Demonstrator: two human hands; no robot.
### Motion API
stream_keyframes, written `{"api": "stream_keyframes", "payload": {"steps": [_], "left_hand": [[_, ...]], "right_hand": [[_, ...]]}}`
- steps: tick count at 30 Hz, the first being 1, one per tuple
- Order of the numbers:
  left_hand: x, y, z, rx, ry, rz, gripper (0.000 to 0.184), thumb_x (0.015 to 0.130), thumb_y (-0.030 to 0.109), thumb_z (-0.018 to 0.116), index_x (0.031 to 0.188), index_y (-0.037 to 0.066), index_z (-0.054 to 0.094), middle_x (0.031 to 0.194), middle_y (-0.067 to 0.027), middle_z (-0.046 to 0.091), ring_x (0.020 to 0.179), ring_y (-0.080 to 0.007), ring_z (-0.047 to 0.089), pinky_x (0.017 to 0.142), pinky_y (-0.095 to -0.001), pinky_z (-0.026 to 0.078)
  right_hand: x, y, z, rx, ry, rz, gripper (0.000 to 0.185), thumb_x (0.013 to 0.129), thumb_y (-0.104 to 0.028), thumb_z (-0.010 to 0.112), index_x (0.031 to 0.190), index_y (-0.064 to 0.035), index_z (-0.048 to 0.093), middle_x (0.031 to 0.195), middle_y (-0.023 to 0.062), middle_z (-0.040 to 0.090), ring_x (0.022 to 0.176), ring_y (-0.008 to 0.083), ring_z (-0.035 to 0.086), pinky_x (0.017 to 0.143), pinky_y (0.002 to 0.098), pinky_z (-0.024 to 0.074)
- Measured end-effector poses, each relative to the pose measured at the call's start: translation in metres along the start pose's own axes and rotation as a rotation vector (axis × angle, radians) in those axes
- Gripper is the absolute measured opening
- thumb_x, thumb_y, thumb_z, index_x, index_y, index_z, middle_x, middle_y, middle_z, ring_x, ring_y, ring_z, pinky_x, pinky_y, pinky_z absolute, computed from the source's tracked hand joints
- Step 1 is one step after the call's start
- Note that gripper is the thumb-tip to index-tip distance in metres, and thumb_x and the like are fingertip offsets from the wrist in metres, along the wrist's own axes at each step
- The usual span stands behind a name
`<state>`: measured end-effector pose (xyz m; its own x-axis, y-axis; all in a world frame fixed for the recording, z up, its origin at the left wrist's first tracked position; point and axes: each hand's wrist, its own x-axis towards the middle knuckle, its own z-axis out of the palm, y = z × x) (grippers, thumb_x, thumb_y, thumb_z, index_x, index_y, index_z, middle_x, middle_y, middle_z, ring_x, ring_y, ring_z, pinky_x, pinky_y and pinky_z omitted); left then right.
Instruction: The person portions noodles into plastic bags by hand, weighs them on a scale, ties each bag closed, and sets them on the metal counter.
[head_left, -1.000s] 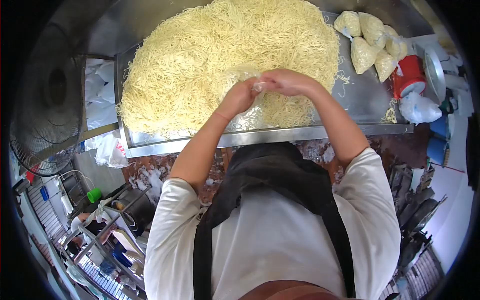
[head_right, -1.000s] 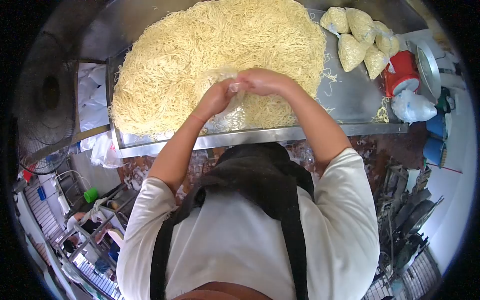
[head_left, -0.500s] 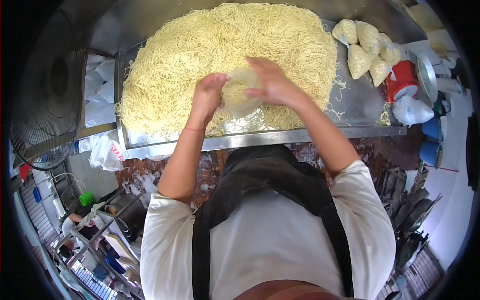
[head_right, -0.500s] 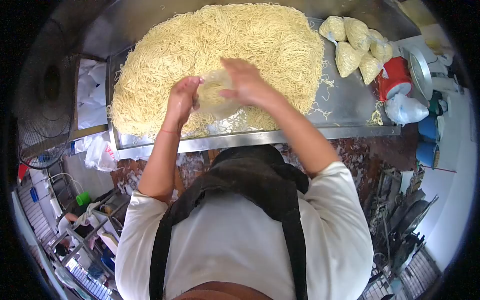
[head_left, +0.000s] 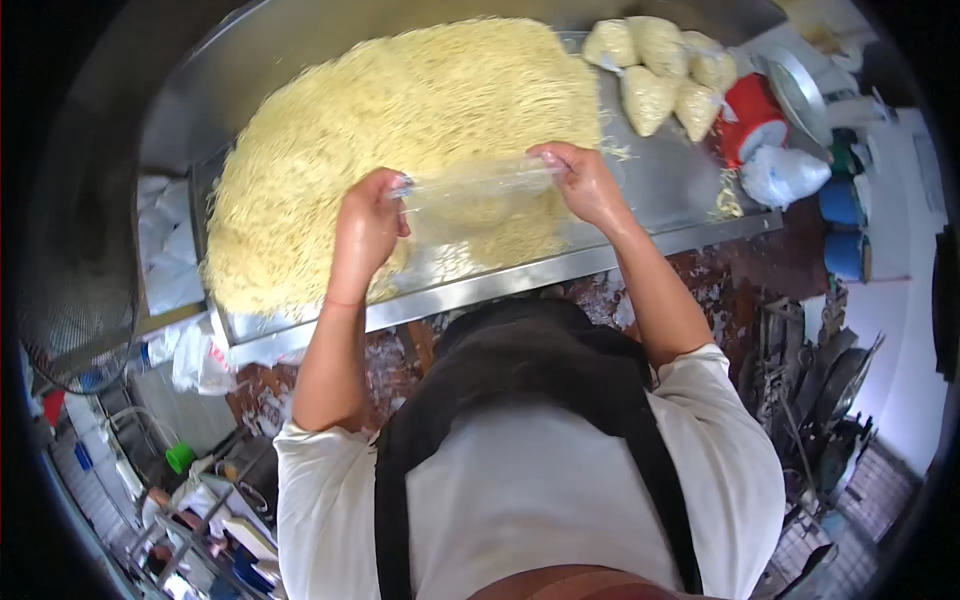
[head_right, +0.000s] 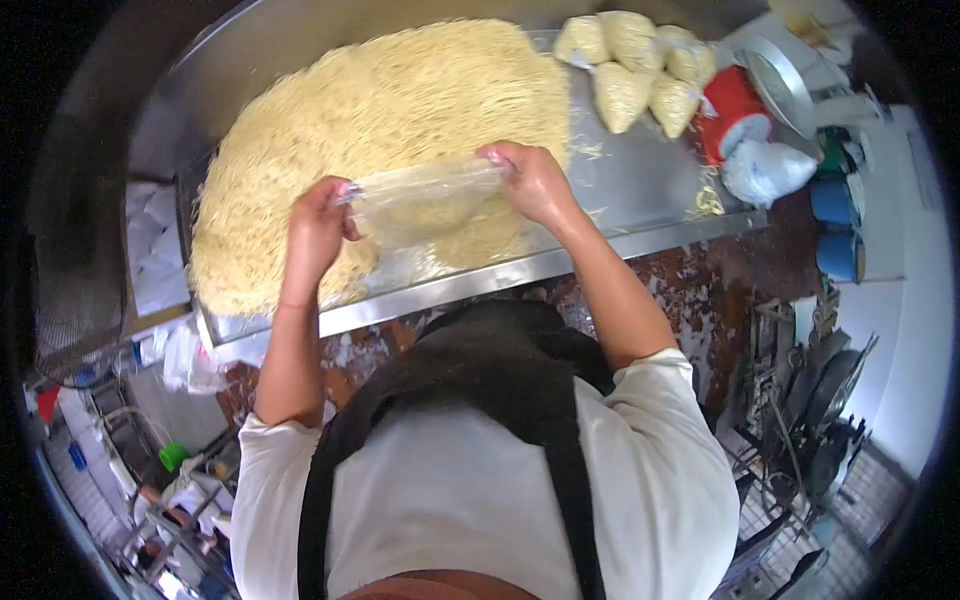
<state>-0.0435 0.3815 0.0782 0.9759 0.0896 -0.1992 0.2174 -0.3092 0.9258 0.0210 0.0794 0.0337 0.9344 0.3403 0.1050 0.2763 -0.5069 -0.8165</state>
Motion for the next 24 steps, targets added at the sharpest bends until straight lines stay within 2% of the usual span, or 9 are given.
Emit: {"api": "stream_keyframes", "payload": {"steps": [6,8,10,13,15,17,20,21,24], "left_hand": [[0.074,0.186,0.136,-0.198,-0.035,0.299,0.026,0.100,0.021,0.056,0.110,-0.001,0.066,0.068,-0.0001,0.055,0.054,-0.0083,0.052,0.049,-0.0238,0.046],[0.105,0.242,0.187,-0.256,-0.092,0.430,0.027,0.100,0.021,0.057,0.110,-0.001,0.067,0.069,-0.0006,0.057,0.053,-0.0087,0.052,0.050,-0.0252,0.046],[0.124,0.307,0.241,-0.250,-0.139,0.596,0.028,0.100,0.022,0.058,0.112,-0.002,0.066,0.070,-0.0010,0.060,0.054,-0.0092,0.053,0.052,-0.0263,0.047],[0.141,0.377,0.323,-0.230,-0.191,0.681,0.027,0.103,0.020,0.050,0.110,0.000,0.066,0.073,-0.0018,0.061,0.051,-0.0100,0.054,0.047,-0.0246,0.047],[0.147,0.404,0.375,-0.185,-0.224,0.720,0.025,0.103,0.020,0.051,0.110,0.001,0.066,0.076,-0.0025,0.062,0.054,-0.0099,0.056,0.053,-0.0240,0.051],[0.187,0.399,0.424,-0.041,-0.261,0.785,0.026,0.101,0.021,0.054,0.112,0.000,0.066,0.074,-0.0020,0.062,0.055,-0.0098,0.056,0.054,-0.0256,0.051],[0.202,0.386,0.483,0.246,-0.219,0.891,0.028,0.100,0.023,0.057,0.115,0.002,0.069,0.069,-0.0026,0.062,0.055,-0.0103,0.059,0.055,-0.0283,0.052],[0.199,0.382,0.498,0.201,-0.268,0.762,0.027,0.098,0.022,0.058,0.112,0.002,0.070,0.075,-0.0069,0.067,0.057,-0.0146,0.063,0.057,-0.0303,0.053],[0.190,0.392,0.520,0.148,-0.291,0.662,0.028,0.099,0.022,0.059,0.114,0.002,0.069,0.075,-0.0062,0.066,0.057,-0.0126,0.061,0.056,-0.0293,0.052]], "right_hand": [[-0.003,-0.004,-0.211,0.122,0.366,-0.019,0.023,0.101,-0.020,0.055,0.111,-0.0078,0.071,0.070,0.0015,0.058,0.057,0.0079,0.048,0.055,0.0251,0.0441],[0.009,0.002,-0.292,0.244,0.496,-0.043,0.023,0.092,-0.006,0.054,0.107,-0.0064,0.071,0.075,0.0077,0.065,0.060,0.0129,0.058,0.059,0.0324,0.0485],[0.008,0.012,-0.372,0.058,0.685,-0.044,0.022,0.099,-0.016,0.055,0.112,-0.0081,0.071,0.070,-0.0005,0.060,0.058,0.0080,0.051,0.055,0.0246,0.0437],[-0.009,0.002,-0.463,-0.030,0.872,-0.114,0.043,0.090,-0.034,0.069,0.117,0.0001,0.066,0.094,0.0163,0.072,0.084,0.0351,0.069,0.075,0.0406,0.0556],[-0.023,0.023,-0.504,-0.266,0.972,-0.112,0.036,0.092,-0.030,0.065,0.114,-0.0024,0.068,0.090,0.0137,0.068,0.082,0.0297,0.064,0.073,0.0374,0.0516],[-0.029,0.106,-0.552,-0.592,1.015,-0.100,0.023,0.098,-0.014,0.055,0.114,-0.0075,0.070,0.070,0.0015,0.061,0.060,0.0090,0.055,0.055,0.0256,0.0444],[-0.046,0.177,-0.570,-0.480,0.863,-0.092,0.024,0.099,-0.014,0.053,0.116,-0.0067,0.069,0.069,0.0039,0.062,0.060,0.0112,0.057,0.056,0.0278,0.0461],[-0.055,0.173,-0.566,-0.490,0.866,-0.005,0.024,0.091,-0.015,0.058,0.110,-0.0052,0.070,0.094,0.0242,0.069,0.088,0.0415,0.067,0.078,0.0425,0.0530],[-0.070,0.182,-0.572,-0.280,0.864,0.076,0.026,0.091,-0.017,0.059,0.112,-0.0064,0.070,0.093,0.0231,0.069,0.089,0.0387,0.068,0.078,0.0426,0.0529]]}}
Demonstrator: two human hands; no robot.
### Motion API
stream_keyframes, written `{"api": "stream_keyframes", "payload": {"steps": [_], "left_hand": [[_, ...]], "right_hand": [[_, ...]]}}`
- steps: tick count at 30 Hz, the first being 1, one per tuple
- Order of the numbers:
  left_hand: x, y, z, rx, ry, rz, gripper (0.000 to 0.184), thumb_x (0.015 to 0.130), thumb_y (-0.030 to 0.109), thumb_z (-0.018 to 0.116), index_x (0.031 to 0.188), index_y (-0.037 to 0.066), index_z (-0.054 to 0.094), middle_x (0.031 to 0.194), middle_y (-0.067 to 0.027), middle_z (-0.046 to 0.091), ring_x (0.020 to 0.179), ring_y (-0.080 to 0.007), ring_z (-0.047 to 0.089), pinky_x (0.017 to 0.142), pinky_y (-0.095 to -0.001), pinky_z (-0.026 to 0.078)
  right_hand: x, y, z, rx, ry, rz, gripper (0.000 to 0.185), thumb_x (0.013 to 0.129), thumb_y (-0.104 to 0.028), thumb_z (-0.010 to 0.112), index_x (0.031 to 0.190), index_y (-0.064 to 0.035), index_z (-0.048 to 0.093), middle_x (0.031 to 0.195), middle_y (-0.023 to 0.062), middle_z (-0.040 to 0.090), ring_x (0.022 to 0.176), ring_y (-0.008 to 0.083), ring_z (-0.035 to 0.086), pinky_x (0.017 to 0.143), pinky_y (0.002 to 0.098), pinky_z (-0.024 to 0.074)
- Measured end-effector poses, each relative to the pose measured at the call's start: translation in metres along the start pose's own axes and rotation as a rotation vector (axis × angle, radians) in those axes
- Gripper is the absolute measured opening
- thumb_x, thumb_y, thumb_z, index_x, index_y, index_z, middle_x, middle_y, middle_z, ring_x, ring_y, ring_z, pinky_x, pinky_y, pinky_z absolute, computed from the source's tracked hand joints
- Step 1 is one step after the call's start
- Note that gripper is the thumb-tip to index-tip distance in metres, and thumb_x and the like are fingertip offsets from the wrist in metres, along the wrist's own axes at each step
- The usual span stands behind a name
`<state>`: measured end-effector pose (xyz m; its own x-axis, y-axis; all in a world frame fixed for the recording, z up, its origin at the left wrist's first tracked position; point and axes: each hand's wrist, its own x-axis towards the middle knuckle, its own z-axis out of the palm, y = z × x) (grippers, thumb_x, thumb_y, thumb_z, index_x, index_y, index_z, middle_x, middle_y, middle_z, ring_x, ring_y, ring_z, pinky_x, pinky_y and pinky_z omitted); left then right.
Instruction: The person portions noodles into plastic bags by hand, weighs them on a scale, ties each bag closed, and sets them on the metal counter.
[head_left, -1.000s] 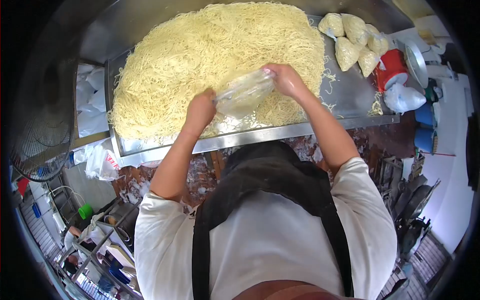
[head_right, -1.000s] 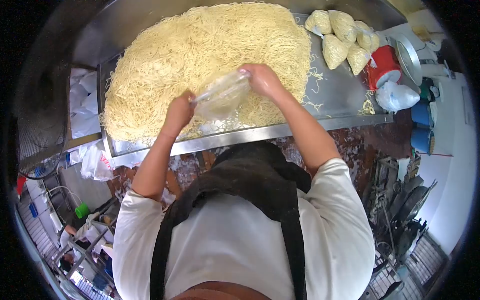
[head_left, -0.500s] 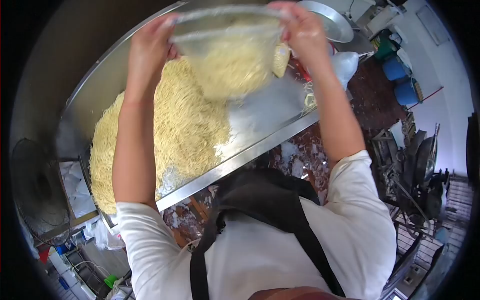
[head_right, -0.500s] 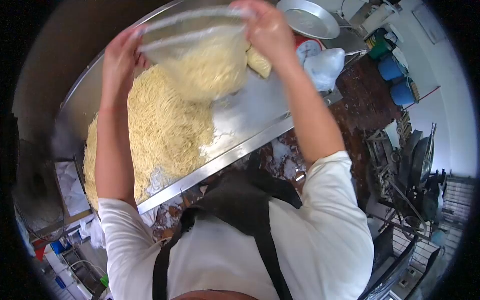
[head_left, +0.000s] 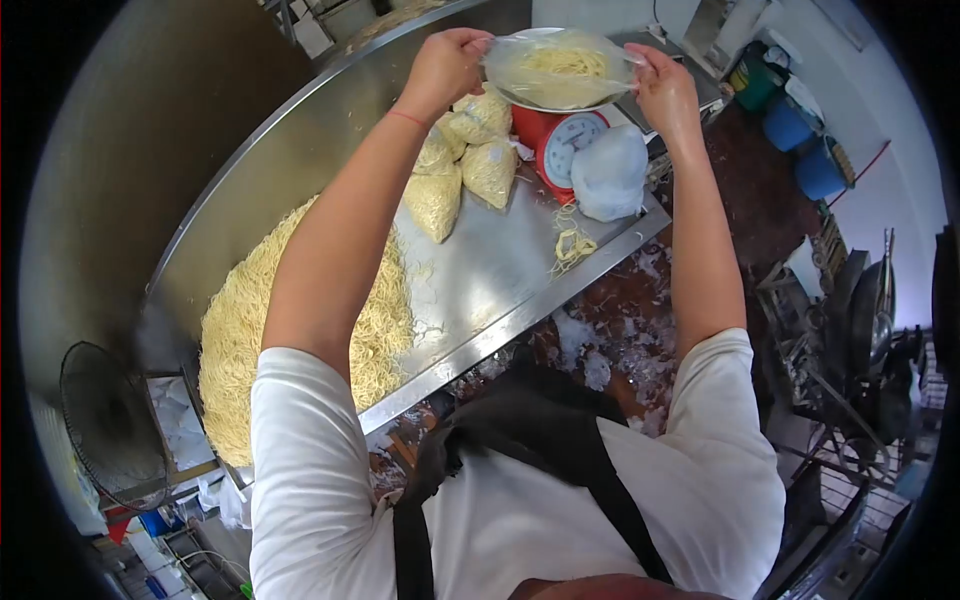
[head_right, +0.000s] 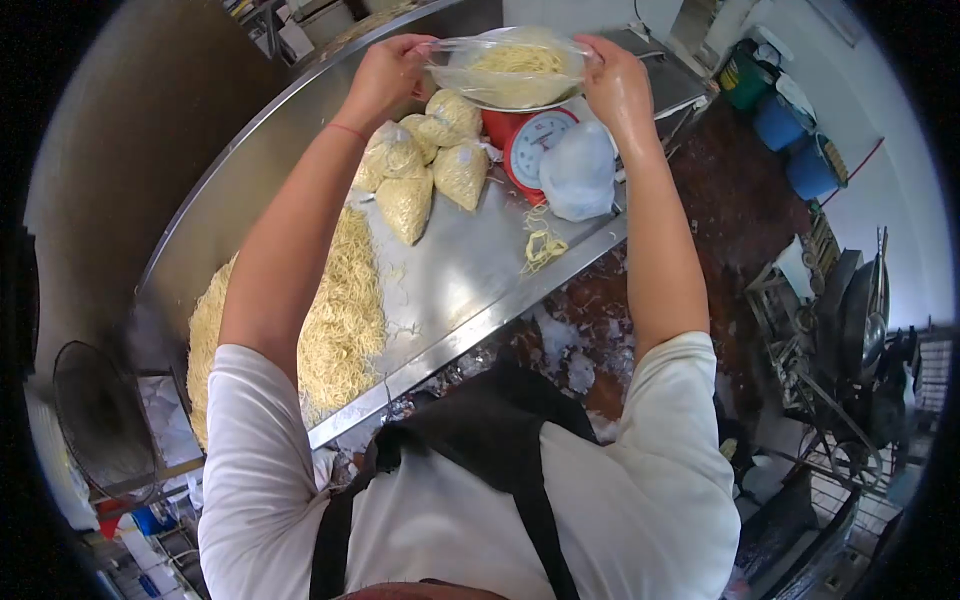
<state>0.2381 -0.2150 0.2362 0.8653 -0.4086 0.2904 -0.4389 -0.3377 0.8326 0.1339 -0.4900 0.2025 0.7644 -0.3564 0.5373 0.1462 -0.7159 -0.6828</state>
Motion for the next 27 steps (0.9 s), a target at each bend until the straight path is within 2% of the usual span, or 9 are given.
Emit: {"api": "stream_keyframes", "payload": {"steps": [2,4,8,11,16,19,22,23,27], "left_hand": [[0.014,-0.010,0.007,-0.050,0.059,0.154,0.029,0.100,0.023,0.058,0.115,0.001,0.068,0.073,-0.0039,0.064,0.054,-0.0092,0.056,0.055,-0.0282,0.052],[0.017,0.010,0.007,-0.060,0.033,0.106,0.028,0.100,0.022,0.058,0.115,0.000,0.068,0.072,-0.0032,0.062,0.053,-0.0090,0.054,0.055,-0.0282,0.052],[0.026,0.011,0.012,-0.070,0.027,0.073,0.033,0.098,0.028,0.061,0.115,0.000,0.067,0.071,-0.0029,0.061,0.053,-0.0101,0.054,0.055,-0.0292,0.053],[0.032,0.011,0.014,-0.042,0.043,0.052,0.038,0.096,0.032,0.063,0.115,-0.001,0.066,0.070,-0.0027,0.060,0.053,-0.0109,0.054,0.055,-0.0300,0.053],[0.015,0.030,0.031,0.320,0.213,-0.078,0.056,0.090,0.041,0.070,0.122,-0.003,0.057,0.070,-0.0040,0.061,0.055,-0.0128,0.057,0.056,-0.0309,0.055],[0.026,-0.008,0.042,0.247,0.314,-0.058,0.059,0.091,0.037,0.069,0.129,-0.004,0.050,0.071,-0.0049,0.062,0.057,-0.0135,0.058,0.057,-0.0310,0.056],[0.025,-0.032,0.045,-0.200,0.086,-0.097,0.044,0.094,0.030,0.065,0.123,-0.002,0.055,0.074,-0.0043,0.062,0.057,-0.0128,0.058,0.056,-0.0301,0.056],[0.025,-0.036,0.045,-0.271,0.037,-0.106,0.028,0.096,0.024,0.061,0.113,0.001,0.060,0.076,-0.0040,0.062,0.056,-0.0118,0.057,0.054,-0.0304,0.056],[0.006,-0.038,0.042,-0.361,0.102,-0.097,0.019,0.098,0.021,0.057,0.097,0.003,0.062,0.077,-0.0043,0.062,0.056,-0.0120,0.056,0.053,-0.0301,0.056]], "right_hand": [[0.001,0.016,-0.006,-0.069,0.042,-0.162,0.027,0.092,-0.021,0.060,0.113,-0.0067,0.069,0.088,0.0206,0.069,0.082,0.0348,0.068,0.073,0.0414,0.0528],[0.004,0.008,-0.009,-0.049,-0.004,-0.098,0.027,0.092,-0.022,0.060,0.113,-0.0065,0.069,0.084,0.0199,0.068,0.078,0.0345,0.066,0.071,0.0410,0.0524],[0.005,-0.017,-0.016,-0.202,0.009,-0.124,0.028,0.097,-0.024,0.060,0.117,-0.0059,0.067,0.076,0.0077,0.066,0.067,0.0142,0.061,0.062,0.0320,0.0481],[0.012,0.007,-0.008,-0.288,0.168,-0.315,0.050,0.088,-0.039,0.071,0.117,0.0017,0.065,0.099,0.0221,0.071,0.095,0.0382,0.068,0.084,0.0403,0.0545],[0.010,-0.003,-0.008,-0.273,-0.012,-0.061,0.064,0.084,-0.045,0.074,0.123,0.0035,0.060,0.099,0.0237,0.070,0.098,0.0365,0.068,0.086,0.0397,0.0536],[0.007,-0.017,-0.009,-0.244,-0.065,0.043,0.068,0.082,-0.048,0.075,0.125,0.0029,0.059,0.099,0.0234,0.070,0.096,0.0362,0.068,0.084,0.0404,0.0537],[0.002,-0.033,-0.009,-0.232,-0.074,0.083,0.060,0.085,-0.045,0.073,0.122,0.0007,0.062,0.097,0.0223,0.071,0.093,0.0378,0.068,0.082,0.0411,0.0540],[0.001,-0.038,-0.009,-0.226,-0.071,0.084,0.055,0.086,-0.043,0.071,0.121,-0.0002,0.063,0.097,0.0217,0.071,0.091,0.0387,0.068,0.081,0.0413,0.0542],[0.018,0.007,0.027,-0.299,0.058,-0.230,0.031,0.093,-0.027,0.062,0.109,-0.0014,0.067,0.094,0.0199,0.070,0.089,0.0419,0.065,0.077,0.0432,0.0524]]}}
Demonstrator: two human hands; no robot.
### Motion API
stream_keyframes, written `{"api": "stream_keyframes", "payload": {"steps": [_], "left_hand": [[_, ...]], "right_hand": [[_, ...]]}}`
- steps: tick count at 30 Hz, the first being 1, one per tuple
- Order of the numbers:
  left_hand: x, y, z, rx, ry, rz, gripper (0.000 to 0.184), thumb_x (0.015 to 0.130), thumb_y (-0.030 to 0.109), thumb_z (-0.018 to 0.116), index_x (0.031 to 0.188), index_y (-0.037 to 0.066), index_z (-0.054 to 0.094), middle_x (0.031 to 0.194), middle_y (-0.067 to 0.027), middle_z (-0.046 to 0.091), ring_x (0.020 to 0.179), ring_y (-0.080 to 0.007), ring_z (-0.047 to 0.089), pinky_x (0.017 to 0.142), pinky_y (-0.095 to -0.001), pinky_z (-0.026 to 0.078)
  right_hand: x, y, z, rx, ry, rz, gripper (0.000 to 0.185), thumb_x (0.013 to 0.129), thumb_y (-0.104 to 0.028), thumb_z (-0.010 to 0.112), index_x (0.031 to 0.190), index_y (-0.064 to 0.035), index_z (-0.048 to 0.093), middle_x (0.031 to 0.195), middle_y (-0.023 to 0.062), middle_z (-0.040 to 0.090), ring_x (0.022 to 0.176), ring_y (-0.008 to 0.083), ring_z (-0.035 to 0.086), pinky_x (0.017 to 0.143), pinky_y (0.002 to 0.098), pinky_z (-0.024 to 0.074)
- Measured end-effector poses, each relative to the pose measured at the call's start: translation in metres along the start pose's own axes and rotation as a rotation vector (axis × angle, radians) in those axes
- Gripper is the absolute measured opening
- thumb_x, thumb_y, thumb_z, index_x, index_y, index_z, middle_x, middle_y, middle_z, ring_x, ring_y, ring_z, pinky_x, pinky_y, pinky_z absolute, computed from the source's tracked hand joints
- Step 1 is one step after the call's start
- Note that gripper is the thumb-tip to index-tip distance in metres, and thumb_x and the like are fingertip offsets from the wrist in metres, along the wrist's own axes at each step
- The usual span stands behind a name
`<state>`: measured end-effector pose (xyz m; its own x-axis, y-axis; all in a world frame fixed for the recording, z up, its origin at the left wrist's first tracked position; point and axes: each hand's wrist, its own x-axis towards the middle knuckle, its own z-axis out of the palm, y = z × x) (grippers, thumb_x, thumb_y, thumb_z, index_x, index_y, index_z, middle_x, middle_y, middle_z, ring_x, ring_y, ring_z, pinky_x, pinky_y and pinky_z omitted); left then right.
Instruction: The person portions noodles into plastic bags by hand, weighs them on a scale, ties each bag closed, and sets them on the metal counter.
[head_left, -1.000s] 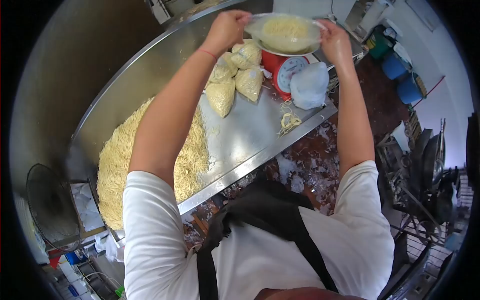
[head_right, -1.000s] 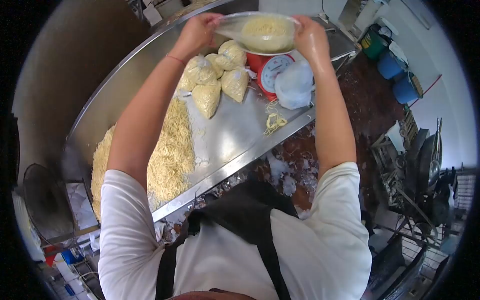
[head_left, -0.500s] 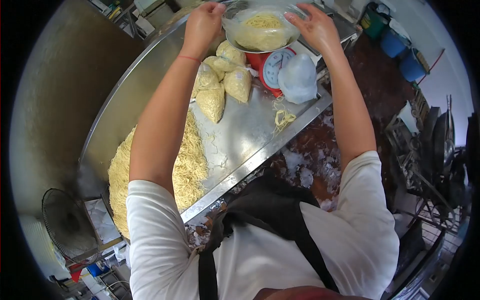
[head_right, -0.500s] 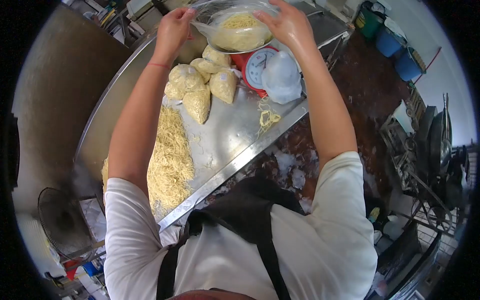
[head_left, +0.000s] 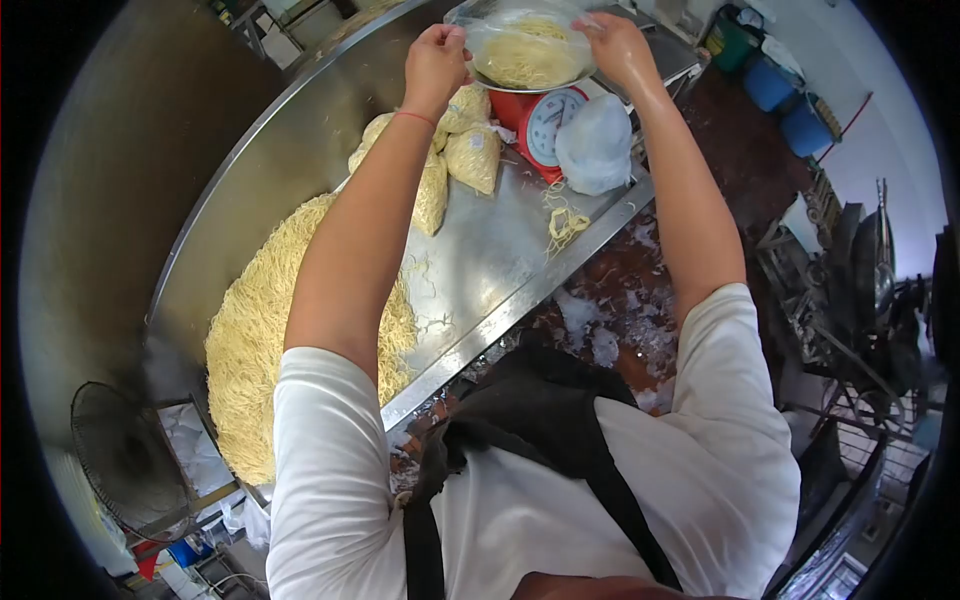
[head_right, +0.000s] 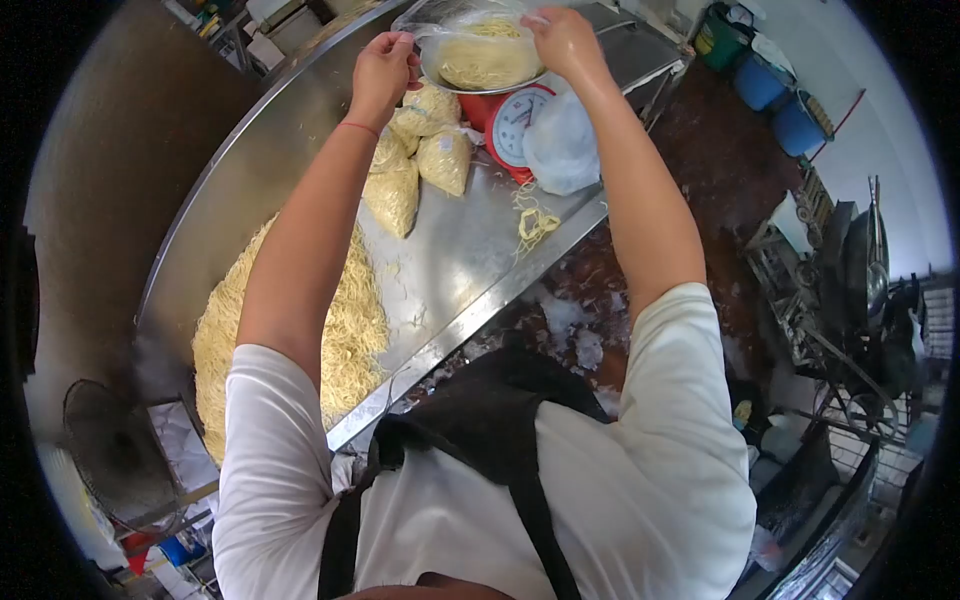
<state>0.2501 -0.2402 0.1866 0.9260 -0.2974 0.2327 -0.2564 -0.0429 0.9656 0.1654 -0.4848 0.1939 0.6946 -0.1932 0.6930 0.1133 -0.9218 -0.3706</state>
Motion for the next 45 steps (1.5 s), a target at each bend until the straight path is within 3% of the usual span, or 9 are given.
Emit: {"api": "stream_keyframes", "payload": {"steps": [6,16,23,26,29,32,35,38,45], "left_hand": [[-0.025,0.024,-0.038,-0.178,0.032,0.178,0.018,0.100,0.016,0.052,0.091,0.002,0.059,0.086,-0.0092,0.064,0.078,-0.0186,0.064,0.070,-0.0361,0.059],[-0.180,-0.032,-0.140,-0.733,-0.008,-0.328,0.022,0.100,0.014,0.042,0.093,0.001,0.059,0.086,-0.0114,0.064,0.082,-0.0247,0.065,0.084,-0.0424,0.057],[-0.320,-0.125,-0.150,-0.729,0.216,-0.772,0.015,0.099,0.014,0.046,0.089,0.007,0.053,0.080,-0.0060,0.058,0.068,-0.0177,0.057,0.076,-0.0403,0.055],[-0.348,-0.105,-0.149,-0.703,0.236,-0.646,0.014,0.099,0.012,0.046,0.088,0.006,0.052,0.087,-0.0076,0.058,0.076,-0.0180,0.059,0.079,-0.0396,0.055],[-0.360,-0.102,-0.146,-0.730,0.238,-0.521,0.013,0.099,0.011,0.046,0.089,0.005,0.052,0.090,-0.0079,0.058,0.082,-0.0185,0.059,0.082,-0.0378,0.055],[-0.368,-0.105,-0.146,-0.606,0.152,-0.476,0.009,0.099,0.008,0.046,0.094,0.004,0.052,0.097,-0.0096,0.061,0.087,-0.0196,0.060,0.085,-0.0357,0.055],[-0.372,-0.113,-0.152,-0.537,0.344,-0.442,0.008,0.099,0.008,0.047,0.098,0.002,0.053,0.106,-0.0123,0.063,0.094,-0.0215,0.063,0.087,-0.0340,0.055],[-0.366,-0.103,-0.164,-0.760,0.474,-0.612,0.012,0.101,0.005,0.043,0.099,0.001,0.054,0.112,-0.0158,0.064,0.102,-0.0264,0.066,0.091,-0.0346,0.055],[-0.348,-0.128,-0.152,-0.964,0.422,-0.608,0.004,0.098,0.005,0.051,0.095,0.005,0.049,0.084,-0.0059,0.056,0.072,-0.0186,0.056,0.072,-0.0344,0.051]], "right_hand": [[0.018,-0.100,0.000,0.389,0.149,-0.154,0.022,0.100,-0.018,0.051,0.098,-0.0033,0.067,0.084,0.0120,0.068,0.076,0.0309,0.063,0.070,0.0404,0.0492],[-0.137,-0.159,0.015,0.605,-0.174,0.137,0.024,0.099,-0.025,0.056,0.103,-0.0056,0.069,0.082,0.0034,0.069,0.072,0.0072,0.059,0.063,0.0286,0.0487],[-0.270,-0.180,0.025,0.265,-0.715,0.359,0.021,0.097,-0.015,0.053,0.095,-0.0009,0.068,0.085,0.0212,0.066,0.082,0.0389,0.065,0.073,0.0426,0.0512],[-0.243,-0.234,0.008,0.180,-0.226,-0.124,0.018,0.089,-0.008,0.054,0.093,0.0008,0.069,0.085,0.0202,0.067,0.087,0.0384,0.065,0.077,0.0451,0.0508],[-0.265,-0.240,0.039,0.512,-0.765,-0.279,0.028,0.080,-0.002,0.055,0.104,-0.0012,0.068,0.094,0.0206,0.067,0.092,0.0402,0.065,0.080,0.0463,0.0508],[-0.293,-0.234,0.111,0.004,-1.354,-0.066,0.029,0.079,-0.001,0.055,0.105,-0.0038,0.067,0.093,0.0185,0.067,0.091,0.0386,0.065,0.080,0.0457,0.0513],[-0.311,-0.237,0.106,0.187,-0.620,-0.127,0.024,0.080,-0.003,0.055,0.102,-0.0025,0.066,0.091,0.0200,0.067,0.088,0.0393,0.065,0.079,0.0468,0.0518],[-0.290,-0.247,0.070,0.141,-0.518,-0.143,0.023,0.083,-0.011,0.057,0.100,-0.0005,0.068,0.093,0.0218,0.069,0.087,0.0420,0.066,0.080,0.0499,0.0522],[-0.319,-0.241,0.122,0.044,-1.027,-0.025,0.029,0.078,-0.015,0.067,0.104,-0.0026,0.068,0.088,0.0214,0.069,0.086,0.0401,0.067,0.078,0.0493,0.0531]]}}
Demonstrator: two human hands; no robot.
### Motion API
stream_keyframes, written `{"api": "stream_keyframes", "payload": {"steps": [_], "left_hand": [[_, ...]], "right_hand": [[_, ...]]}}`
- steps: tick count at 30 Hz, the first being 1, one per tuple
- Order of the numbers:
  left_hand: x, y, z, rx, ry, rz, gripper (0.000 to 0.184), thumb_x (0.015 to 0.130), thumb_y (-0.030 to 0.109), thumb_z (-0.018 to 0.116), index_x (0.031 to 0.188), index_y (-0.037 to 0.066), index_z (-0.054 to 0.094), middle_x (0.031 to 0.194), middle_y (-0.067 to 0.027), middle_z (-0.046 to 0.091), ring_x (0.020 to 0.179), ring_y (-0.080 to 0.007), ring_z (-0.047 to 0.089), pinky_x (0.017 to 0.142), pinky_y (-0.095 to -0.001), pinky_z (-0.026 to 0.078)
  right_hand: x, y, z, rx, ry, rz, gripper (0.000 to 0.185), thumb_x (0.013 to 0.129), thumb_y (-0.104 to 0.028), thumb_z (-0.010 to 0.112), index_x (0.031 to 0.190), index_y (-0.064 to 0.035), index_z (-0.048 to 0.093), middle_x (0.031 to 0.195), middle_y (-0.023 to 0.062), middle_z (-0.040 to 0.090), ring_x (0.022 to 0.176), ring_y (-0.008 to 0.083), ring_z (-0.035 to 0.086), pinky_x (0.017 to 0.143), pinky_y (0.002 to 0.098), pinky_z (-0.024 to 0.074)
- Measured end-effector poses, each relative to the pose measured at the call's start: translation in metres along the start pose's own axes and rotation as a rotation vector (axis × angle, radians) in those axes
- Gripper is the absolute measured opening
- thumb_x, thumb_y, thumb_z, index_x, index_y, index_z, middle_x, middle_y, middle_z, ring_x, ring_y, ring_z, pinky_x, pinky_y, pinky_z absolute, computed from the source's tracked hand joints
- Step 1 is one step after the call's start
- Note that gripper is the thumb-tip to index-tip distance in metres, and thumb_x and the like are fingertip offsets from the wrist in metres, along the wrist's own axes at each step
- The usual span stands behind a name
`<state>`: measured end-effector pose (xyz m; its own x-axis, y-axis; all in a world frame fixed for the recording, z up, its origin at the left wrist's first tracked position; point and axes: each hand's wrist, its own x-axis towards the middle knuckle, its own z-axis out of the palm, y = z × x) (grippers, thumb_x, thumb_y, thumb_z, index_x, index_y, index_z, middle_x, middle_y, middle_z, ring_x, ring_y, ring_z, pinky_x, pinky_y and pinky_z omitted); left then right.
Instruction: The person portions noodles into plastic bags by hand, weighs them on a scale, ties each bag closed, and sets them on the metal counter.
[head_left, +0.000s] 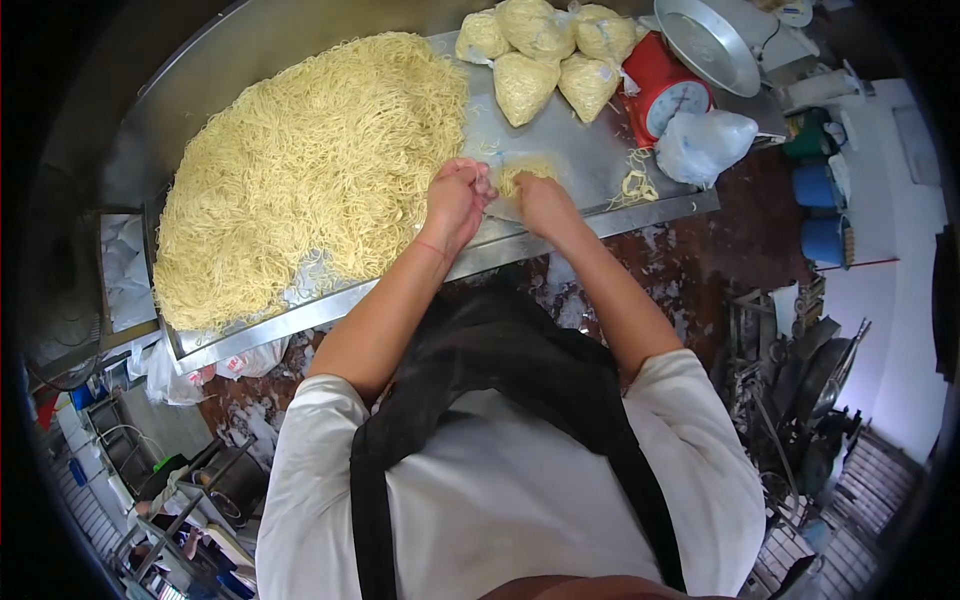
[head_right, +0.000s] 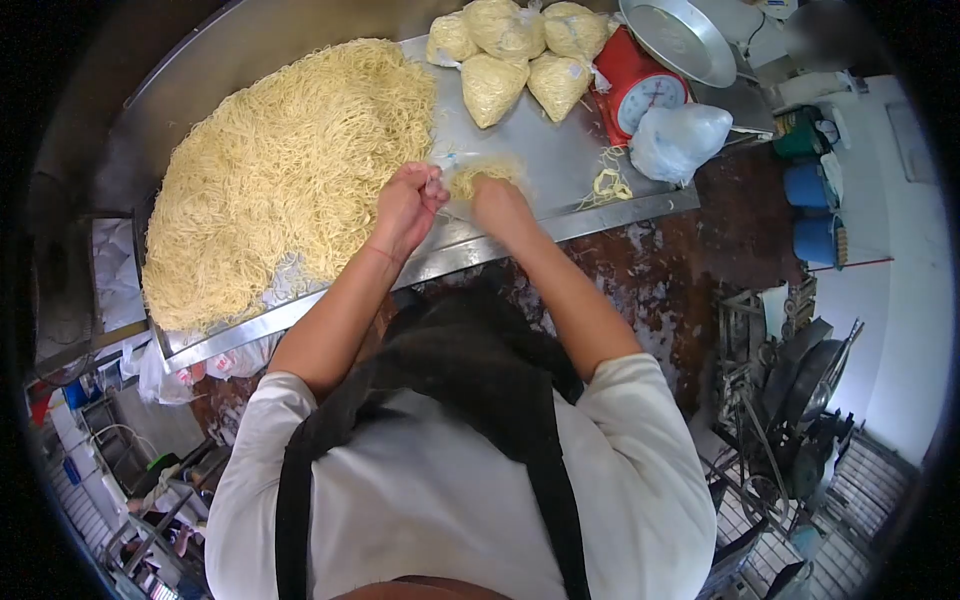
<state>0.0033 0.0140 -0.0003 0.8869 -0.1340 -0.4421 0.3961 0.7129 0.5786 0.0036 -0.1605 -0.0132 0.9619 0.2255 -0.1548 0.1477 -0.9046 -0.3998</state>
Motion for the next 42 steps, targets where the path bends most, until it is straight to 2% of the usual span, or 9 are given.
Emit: {"api": "stream_keyframes", "payload": {"steps": [4,8,10,16,20,25,29,34,42], "left_hand": [[-0.006,0.003,0.001,0.175,-0.056,-0.089,0.007,0.096,0.009,0.057,0.099,0.006,0.051,0.083,-0.0041,0.055,0.064,-0.0165,0.049,0.061,-0.0302,0.043],[-0.019,-0.002,-0.010,1.025,-0.171,0.249,0.012,0.096,0.014,0.060,0.102,0.005,0.057,0.077,-0.0010,0.053,0.066,-0.0117,0.048,0.061,-0.0276,0.042],[-0.015,0.004,-0.019,1.308,-0.137,0.345,0.013,0.096,0.016,0.060,0.101,0.003,0.059,0.073,0.0005,0.050,0.067,-0.0097,0.047,0.060,-0.0272,0.041],[-0.038,0.011,0.007,1.023,-0.048,0.490,0.018,0.097,0.016,0.056,0.092,-0.001,0.058,0.070,-0.0189,0.055,0.067,-0.0289,0.058,0.066,-0.0399,0.047],[-0.010,0.021,-0.016,0.877,0.030,0.333,0.019,0.101,0.022,0.051,0.101,0.004,0.056,0.067,0.0019,0.048,0.051,-0.0087,0.042,0.045,-0.0265,0.037],[-0.037,0.048,-0.006,0.520,0.026,0.075,0.025,0.102,0.022,0.052,0.119,0.004,0.055,0.066,0.0050,0.043,0.049,-0.0065,0.037,0.044,-0.0234,0.032],[-0.046,0.040,-0.017,0.675,-0.384,0.155,0.047,0.093,0.015,0.068,0.136,0.007,0.050,0.064,0.0069,0.043,0.053,-0.0038,0.037,0.047,-0.0228,0.031],[-0.045,0.037,-0.007,0.927,-0.320,0.232,0.052,0.085,0.023,0.076,0.130,0.004,0.057,0.070,0.0005,0.057,0.064,-0.0105,0.055,0.064,-0.0295,0.048],[-0.010,0.006,-0.038,1.412,-0.313,0.302,0.045,0.086,0.034,0.070,0.115,0.000,0.064,0.106,-0.0210,0.069,0.094,-0.0349,0.066,0.086,-0.0424,0.051]], "right_hand": [[0.005,0.014,0.007,-0.145,-0.046,-0.026,0.029,0.078,-0.019,0.068,0.101,-0.0028,0.069,0.090,0.0209,0.070,0.088,0.0396,0.067,0.078,0.0479,0.0536],[0.019,0.010,0.032,-0.479,-0.283,-0.143,0.022,0.084,-0.017,0.059,0.097,-0.0076,0.074,0.100,0.0187,0.071,0.098,0.0356,0.067,0.086,0.0440,0.0532],[0.018,0.026,0.025,-0.212,0.022,-0.245,0.021,0.083,-0.017,0.061,0.099,-0.0080,0.073,0.099,0.0185,0.070,0.097,0.0373,0.066,0.084,0.0439,0.0525],[0.000,-0.003,-0.044,0.169,0.099,-0.229,0.019,0.088,-0.018,0.065,0.103,-0.0051,0.066,0.096,0.0183,0.068,0.093,0.0380,0.065,0.082,0.0439,0.0512],[-0.010,-0.031,-0.055,0.473,0.046,-0.305,0.018,0.096,-0.020,0.062,0.106,-0.0048,0.062,0.096,0.0120,0.067,0.093,0.0284,0.067,0.081,0.0369,0.0508],[0.003,-0.053,-0.052,1.139,0.156,-0.268,0.016,0.101,-0.020,0.058,0.107,-0.0053,0.056,0.089,0.0017,0.062,0.082,0.0105,0.058,0.073,0.0275,0.0485],[0.014,-0.084,-0.073,1.611,0.117,-0.327,0.019,0.102,-0.024,0.055,0.107,-0.0057,0.053,0.087,0.0021,0.060,0.075,0.0089,0.055,0.068,0.0249,0.0470],[0.035,-0.140,-0.142,1.894,-0.127,-0.589,0.020,0.099,-0.023,0.055,0.110,-0.0065,0.057,0.093,0.0086,0.064,0.077,0.0177,0.060,0.072,0.0290,0.0502],[0.073,-0.302,-0.230,1.508,0.040,-1.056,0.026,0.101,-0.020,0.048,0.117,-0.0025,0.058,0.093,0.0092,0.067,0.074,0.0176,0.061,0.072,0.0312,0.0531]]}}
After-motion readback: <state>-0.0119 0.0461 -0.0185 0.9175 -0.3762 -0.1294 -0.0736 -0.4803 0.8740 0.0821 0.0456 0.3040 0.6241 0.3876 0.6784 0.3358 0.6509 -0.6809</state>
